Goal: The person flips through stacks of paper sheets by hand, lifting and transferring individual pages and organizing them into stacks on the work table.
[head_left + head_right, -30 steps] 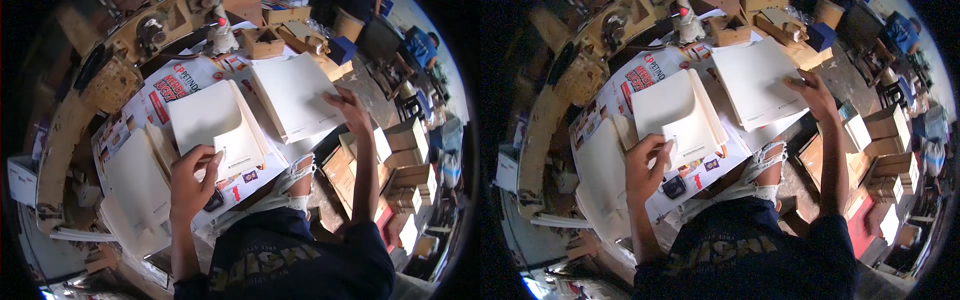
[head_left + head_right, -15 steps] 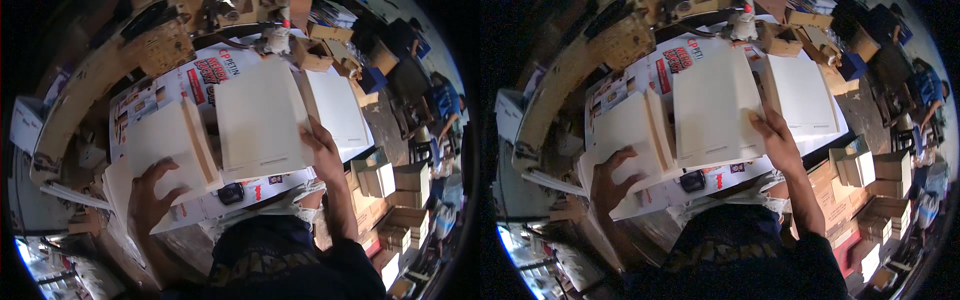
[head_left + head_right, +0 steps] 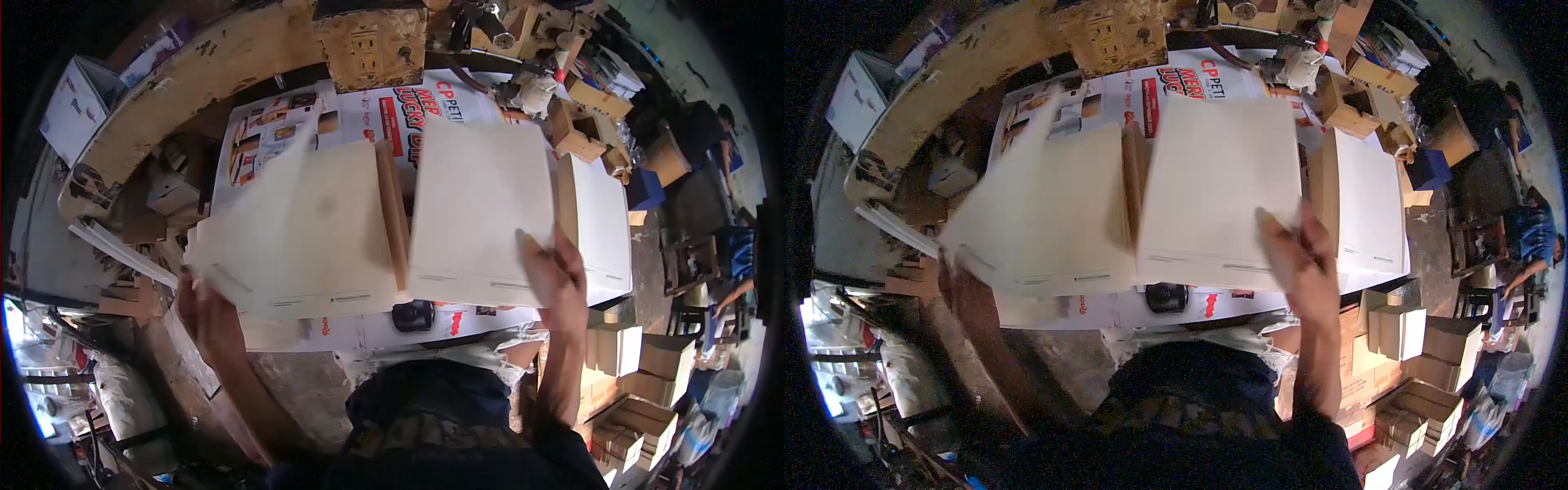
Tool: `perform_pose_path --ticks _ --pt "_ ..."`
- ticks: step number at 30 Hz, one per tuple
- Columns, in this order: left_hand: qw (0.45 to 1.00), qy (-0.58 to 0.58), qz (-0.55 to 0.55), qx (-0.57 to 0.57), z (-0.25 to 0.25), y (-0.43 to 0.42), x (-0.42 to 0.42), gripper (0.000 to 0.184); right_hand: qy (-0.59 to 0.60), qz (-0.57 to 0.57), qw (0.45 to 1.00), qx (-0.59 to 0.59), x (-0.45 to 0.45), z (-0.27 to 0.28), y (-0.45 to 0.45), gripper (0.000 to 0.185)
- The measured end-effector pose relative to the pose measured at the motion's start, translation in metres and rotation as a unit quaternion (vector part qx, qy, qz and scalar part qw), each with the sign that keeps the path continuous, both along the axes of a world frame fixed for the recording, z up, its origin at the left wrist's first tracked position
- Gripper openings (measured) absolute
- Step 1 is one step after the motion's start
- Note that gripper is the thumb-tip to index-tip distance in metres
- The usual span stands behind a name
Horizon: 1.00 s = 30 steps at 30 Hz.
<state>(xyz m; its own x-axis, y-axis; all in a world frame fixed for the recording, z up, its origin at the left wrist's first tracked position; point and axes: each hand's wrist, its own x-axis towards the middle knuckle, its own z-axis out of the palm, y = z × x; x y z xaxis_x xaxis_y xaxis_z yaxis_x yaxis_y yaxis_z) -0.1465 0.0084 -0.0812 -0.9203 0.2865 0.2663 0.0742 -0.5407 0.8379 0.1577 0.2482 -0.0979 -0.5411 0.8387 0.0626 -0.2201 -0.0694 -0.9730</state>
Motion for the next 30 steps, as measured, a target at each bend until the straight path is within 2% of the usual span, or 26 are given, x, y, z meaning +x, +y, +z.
perform_pose_path --ticks 1,2,3,4,5,6,7,8,9,11,13,14,15,16,19,20,22,23,24,25,27,28,29,30 --pt "1.000 0.002 0.000 -0.003 -0.001 -0.003 -0.008 0.023 0.068 0.026 0.997 0.017 -0.008 -0.003 -0.007 0.052" --pt "0.995 0.060 -0.031 -0.067 -0.004 -0.007 -0.022 0.024 -0.064 -0.025 0.998 -0.009 -0.023 -0.002 -0.018 0.055" --pt "0.983 0.116 -0.061 -0.130 -0.004 -0.007 -0.031 0.025 0.059 0.087 0.991 0.081 -0.032 -0.019 -0.022 0.056" --pt "0.965 0.141 -0.048 -0.218 0.019 0.010 -0.013 0.027 0.023 0.097 0.994 0.054 -0.051 -0.017 -0.032 0.059" --pt "0.919 0.173 -0.028 -0.353 0.026 0.018 -0.010 0.030 -0.013 0.107 0.994 0.027 -0.070 -0.014 -0.042 0.062" --pt "0.883 0.197 0.003 -0.425 0.027 0.024 -0.005 0.031 -0.062 0.136 0.979 0.136 -0.087 -0.006 -0.046 0.061" --pt "0.841 0.220 0.033 -0.494 0.025 0.027 -0.003 0.033 -0.099 0.115 0.968 0.200 -0.107 -0.016 -0.055 0.059" --pt "0.809 0.251 0.047 -0.530 0.016 0.024 -0.009 0.033 -0.076 0.127 0.968 0.205 -0.119 -0.009 -0.063 0.061" --pt "0.772 0.309 0.053 -0.553 0.013 0.020 -0.010 0.030 -0.001 0.165 0.965 0.205 -0.137 -0.010 -0.065 0.063" --pt "0.780 0.190 -0.041 -0.595 0.029 0.014 -0.013 0.030 0.025 0.175 0.961 0.214 -0.157 -0.010 -0.075 0.063" --pt "0.877 0.200 0.003 -0.437 -0.014 -0.018 -0.051 0.018 -0.058 0.285 0.952 0.092 -0.141 0.016 -0.078 0.062" --pt "0.857 0.236 0.017 -0.458 -0.018 -0.033 -0.067 0.018 -0.005 0.258 0.963 0.080 -0.135 0.019 -0.079 0.063" --pt "0.838 0.274 0.025 -0.472 -0.027 -0.053 -0.092 0.019 -0.041 0.230 0.970 0.071 -0.120 0.028 -0.076 0.056" --pt "0.793 0.421 0.066 -0.434 -0.074 -0.091 -0.155 0.023 -0.030 0.200 0.971 0.126 -0.104 0.031 -0.064 0.049" --pt "0.773 0.323 0.063 -0.543 -0.103 -0.100 -0.184 0.023 -0.060 0.103 0.964 0.237 -0.045 0.043 -0.026 0.026" --pt "0.760 0.310 0.063 -0.567 -0.116 -0.099 -0.190 0.023 -0.049 0.062 0.978 0.196 -0.024 0.039 -0.015 0.024" --pt "0.734 0.295 0.064 -0.608 -0.130 -0.095 -0.189 0.023 -0.072 -0.085 0.966 0.233 0.022 0.038 0.013 0.031" --pt "0.715 0.297 0.072 -0.629 -0.129 -0.090 -0.188 0.023 -0.193 -0.202 0.912 0.300 0.046 0.027 0.030 0.027" --pt "0.694 0.306 0.086 -0.646 -0.124 -0.083 -0.184 0.023 -0.194 -0.299 0.872 0.336 0.066 0.018 0.045 0.029" --pt "0.667 0.321 0.109 -0.664 -0.116 -0.075 -0.176 0.023 -0.253 -0.358 0.826 0.353 0.090 0.011 0.058 0.033" --pt "0.601 0.405 0.209 -0.657 -0.087 -0.055 -0.149 0.023 -0.423 -0.402 0.734 0.347 0.124 0.012 0.063 0.042" --pt "0.580 0.452 0.262 -0.625 -0.065 -0.042 -0.131 0.023 -0.452 -0.408 0.710 0.353 0.139 0.001 0.066 0.044" --pt "0.591 0.486 0.288 -0.576 -0.038 -0.024 -0.103 0.023 -0.481 -0.413 0.686 0.358 0.152 -0.013 0.070 0.045" --pt "0.608 0.514 0.299 -0.526 -0.010 -0.001 -0.067 0.023 -0.480 -0.411 0.688 0.356 0.158 -0.020 0.072 0.045"
